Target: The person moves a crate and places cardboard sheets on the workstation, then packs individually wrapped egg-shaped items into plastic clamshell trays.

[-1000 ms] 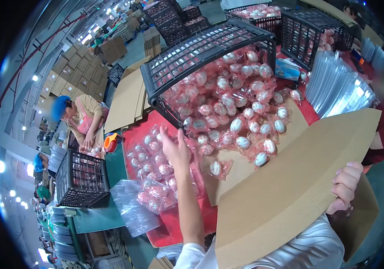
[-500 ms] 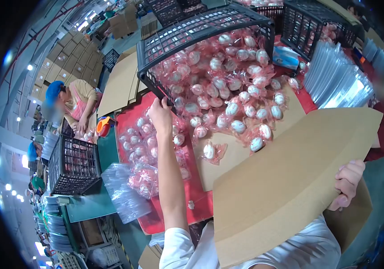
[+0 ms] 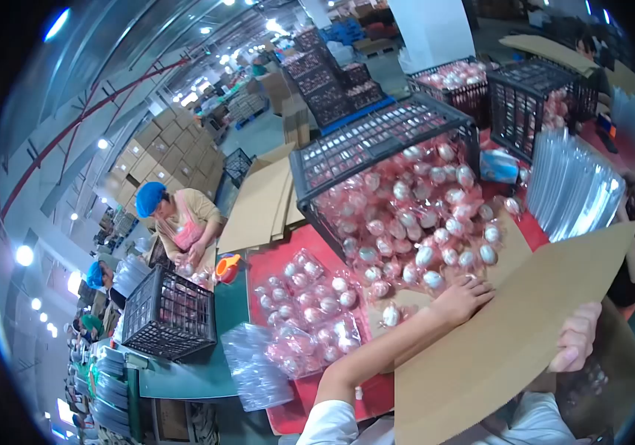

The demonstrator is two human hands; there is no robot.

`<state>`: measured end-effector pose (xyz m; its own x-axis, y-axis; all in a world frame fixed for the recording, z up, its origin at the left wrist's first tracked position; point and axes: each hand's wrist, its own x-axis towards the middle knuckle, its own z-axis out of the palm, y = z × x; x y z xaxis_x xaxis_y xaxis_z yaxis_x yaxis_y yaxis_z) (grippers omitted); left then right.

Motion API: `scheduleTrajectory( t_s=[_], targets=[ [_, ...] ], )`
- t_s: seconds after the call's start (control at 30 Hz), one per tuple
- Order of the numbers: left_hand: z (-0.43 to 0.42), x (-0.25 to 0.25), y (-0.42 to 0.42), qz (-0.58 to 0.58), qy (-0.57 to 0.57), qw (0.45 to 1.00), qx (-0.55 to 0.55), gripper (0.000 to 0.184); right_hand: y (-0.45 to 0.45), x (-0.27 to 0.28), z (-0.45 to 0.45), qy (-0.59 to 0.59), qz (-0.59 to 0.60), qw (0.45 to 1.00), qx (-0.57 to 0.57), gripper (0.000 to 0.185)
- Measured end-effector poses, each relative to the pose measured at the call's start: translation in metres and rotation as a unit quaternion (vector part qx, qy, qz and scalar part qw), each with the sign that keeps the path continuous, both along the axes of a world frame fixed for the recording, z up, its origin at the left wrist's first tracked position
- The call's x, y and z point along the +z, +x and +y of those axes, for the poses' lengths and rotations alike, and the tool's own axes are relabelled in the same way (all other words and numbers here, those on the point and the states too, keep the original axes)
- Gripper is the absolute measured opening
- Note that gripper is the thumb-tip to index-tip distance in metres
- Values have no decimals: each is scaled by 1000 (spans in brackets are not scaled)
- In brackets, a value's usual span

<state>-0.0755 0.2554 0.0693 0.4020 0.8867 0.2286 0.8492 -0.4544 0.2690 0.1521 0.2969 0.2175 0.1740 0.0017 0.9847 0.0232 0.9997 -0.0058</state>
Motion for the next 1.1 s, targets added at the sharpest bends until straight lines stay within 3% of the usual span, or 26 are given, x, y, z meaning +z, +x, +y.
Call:
scheduleTrajectory(
  t_s=[0.17, 0.27, 0.43, 0.47, 0.57, 0.63, 0.7, 0.77, 0.8, 0.83, 0.9, 0.93, 1.0, 1.03, 1.07, 1.1],
  targets=[
    [9, -19, -14, 76, 94, 992, 28, 47, 14, 6, -18, -20, -101, 994, -20, 31],
    [20, -23, -21, 150, 117, 977, 99, 47, 19, 8, -32, -19, -140, 990, -23, 30],
    [30, -15, -21, 129, 111, 984, 60, 50, 20, 18, -44, -17, -164, 986, -30, 28],
    [11, 20, -3, 110, 130, 983, 63, 50, 22, 20, -45, -19, -169, 985, -30, 27],
    [-18, 24, -22, -51, 161, 982, 89, 50, 26, 17, -47, -19, -174, 984, -32, 26],
    [-59, 42, -35, -202, 15, 973, 114, 48, 25, 17, -48, -18, -162, 986, -34, 33],
    [-113, 54, -46, -352, -67, 922, 148, 49, 25, 16, -48, -26, -168, 985, -32, 26],
    [-182, 47, -52, -572, -149, 791, 158, 57, 21, 15, -47, -27, -150, 988, -29, 27],
    [-212, 40, -52, -611, -121, 779, 74, 61, 16, 18, -46, -25, -137, 990, -22, 29],
    [-239, 36, -52, -640, -87, 764, -11, 64, 11, 16, -41, -11, -119, 993, -23, 30],
    [-276, 56, -21, -695, -99, 710, -59, 77, -7, 27, -38, 13, -96, 995, -16, 33],
    [-288, 61, -10, -665, -99, 740, 3, 78, -15, 31, -39, 22, -87, 996, -8, 33],
    [-301, 83, 6, -492, -126, 842, 180, 77, -34, 33, -39, 55, -72, 996, 14, 33],
    [-301, 88, 24, -492, -80, 823, 274, 63, -38, 37, -38, 89, -97, 991, 37, 32],
    [-300, 73, 27, -495, -2, 821, 285, 53, -50, 39, -43, 86, -43, 994, 54, 32],
    [-301, 58, 29, -493, 77, 813, 299, 44, -54, 46, -33, 183, -66, 975, 104, 34]
  ],
)
